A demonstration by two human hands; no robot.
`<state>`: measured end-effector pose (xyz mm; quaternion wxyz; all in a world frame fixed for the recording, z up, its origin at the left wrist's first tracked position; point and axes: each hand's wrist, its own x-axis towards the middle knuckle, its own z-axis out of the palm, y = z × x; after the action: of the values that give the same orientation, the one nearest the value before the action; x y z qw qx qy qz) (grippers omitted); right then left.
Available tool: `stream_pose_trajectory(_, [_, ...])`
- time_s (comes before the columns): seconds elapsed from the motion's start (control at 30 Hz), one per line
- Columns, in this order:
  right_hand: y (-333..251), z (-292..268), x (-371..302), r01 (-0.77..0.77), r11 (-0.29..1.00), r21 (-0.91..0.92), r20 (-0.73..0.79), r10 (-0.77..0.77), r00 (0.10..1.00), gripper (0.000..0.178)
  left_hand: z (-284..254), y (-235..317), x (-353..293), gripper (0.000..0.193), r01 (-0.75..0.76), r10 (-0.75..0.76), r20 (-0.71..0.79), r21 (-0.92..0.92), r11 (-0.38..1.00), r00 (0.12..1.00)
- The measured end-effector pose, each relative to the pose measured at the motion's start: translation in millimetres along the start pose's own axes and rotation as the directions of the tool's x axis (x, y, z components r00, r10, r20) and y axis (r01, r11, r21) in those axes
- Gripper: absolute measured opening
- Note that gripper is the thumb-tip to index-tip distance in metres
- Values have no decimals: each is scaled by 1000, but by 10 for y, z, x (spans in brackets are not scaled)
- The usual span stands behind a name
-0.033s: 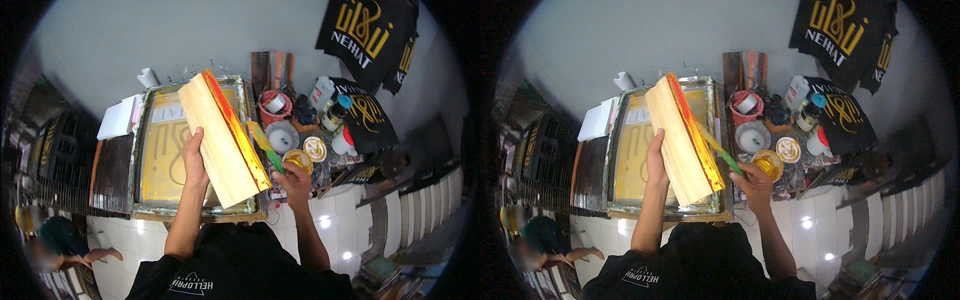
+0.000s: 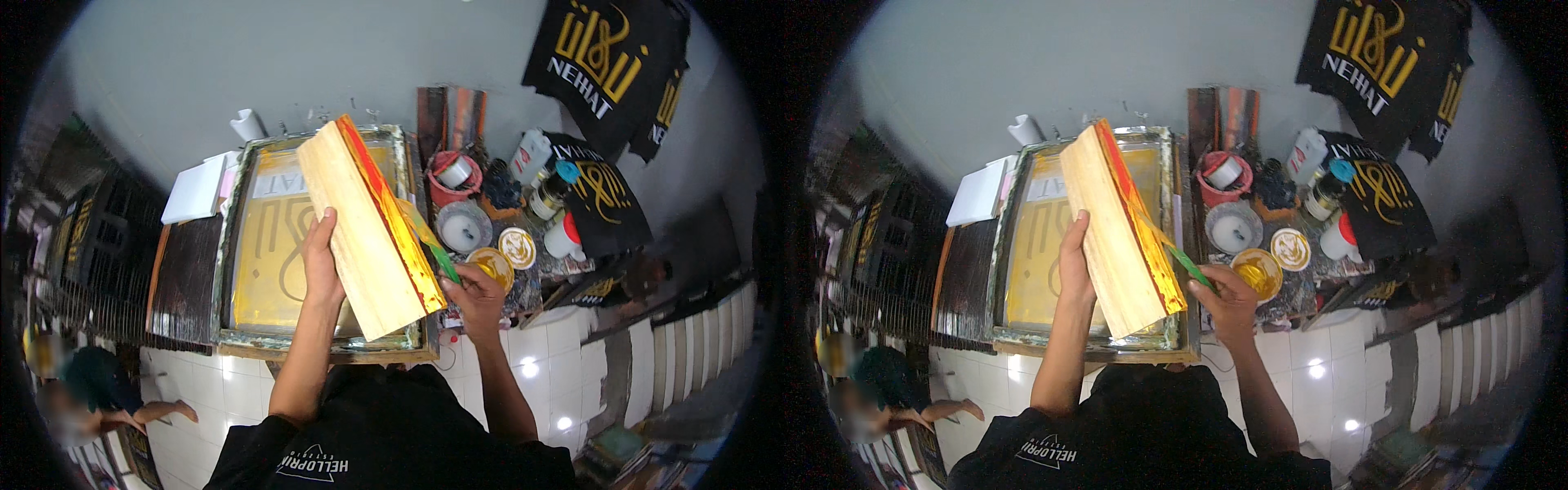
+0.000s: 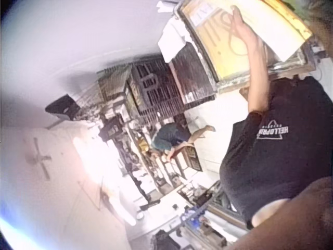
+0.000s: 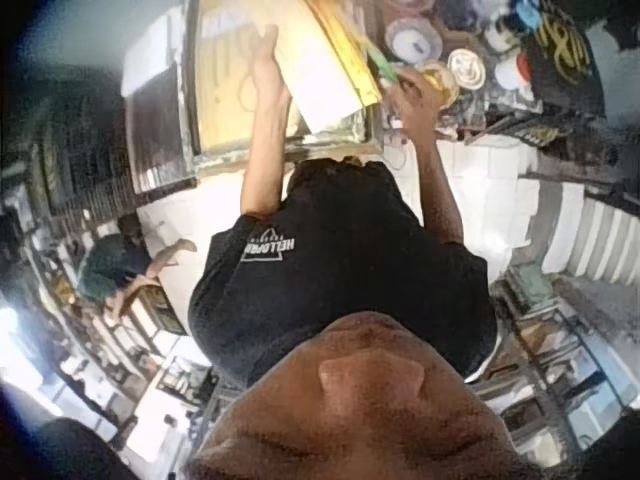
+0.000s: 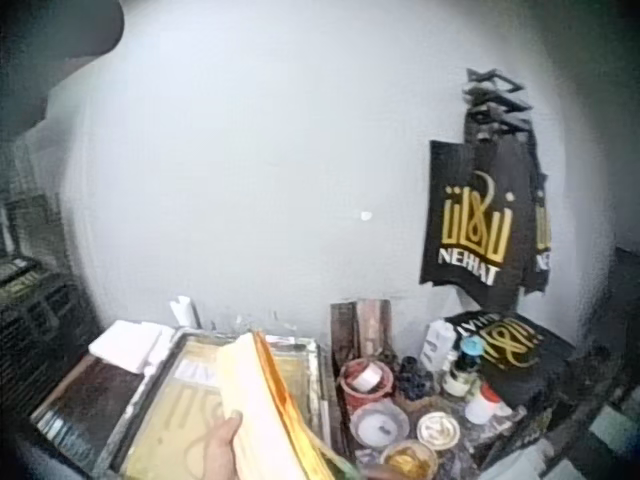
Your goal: The person performs screen printing by positioning black fabric under a screen, applying yellow ink with a squeegee, and lifting the screen to reveal the printed logo. They use a small spatula to scrape and redistribute ink between the container, the screen, and the squeegee.
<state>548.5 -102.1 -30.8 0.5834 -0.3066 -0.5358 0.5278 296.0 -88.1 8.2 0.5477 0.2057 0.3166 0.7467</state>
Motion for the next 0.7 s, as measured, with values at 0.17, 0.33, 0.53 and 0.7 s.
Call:
stream_pose_trajectory(0.17, [187, 484, 165, 256, 966, -44, 57, -253, 966, 35, -194, 210, -31, 48, 93, -97, -22, -139, 986, 995])
stream_pose_trajectory(0.33, [187, 643, 217, 254, 944, -210, 176, -219, 960, 26, -466, 552, -45, 46, 103, -109, -15, -212, 972, 994])
stream_pose_trajectory(0.53, [186, 779, 334, 419, 851, -315, 294, -333, 896, 28, -753, 841, 19, 45, 142, -143, 17, -296, 945, 990])
stream_pose_trajectory(0.7, [228, 830, 343, 458, 808, -372, 338, -341, 877, 33, -1016, 1035, 96, 46, 189, -179, 59, -318, 929, 982])
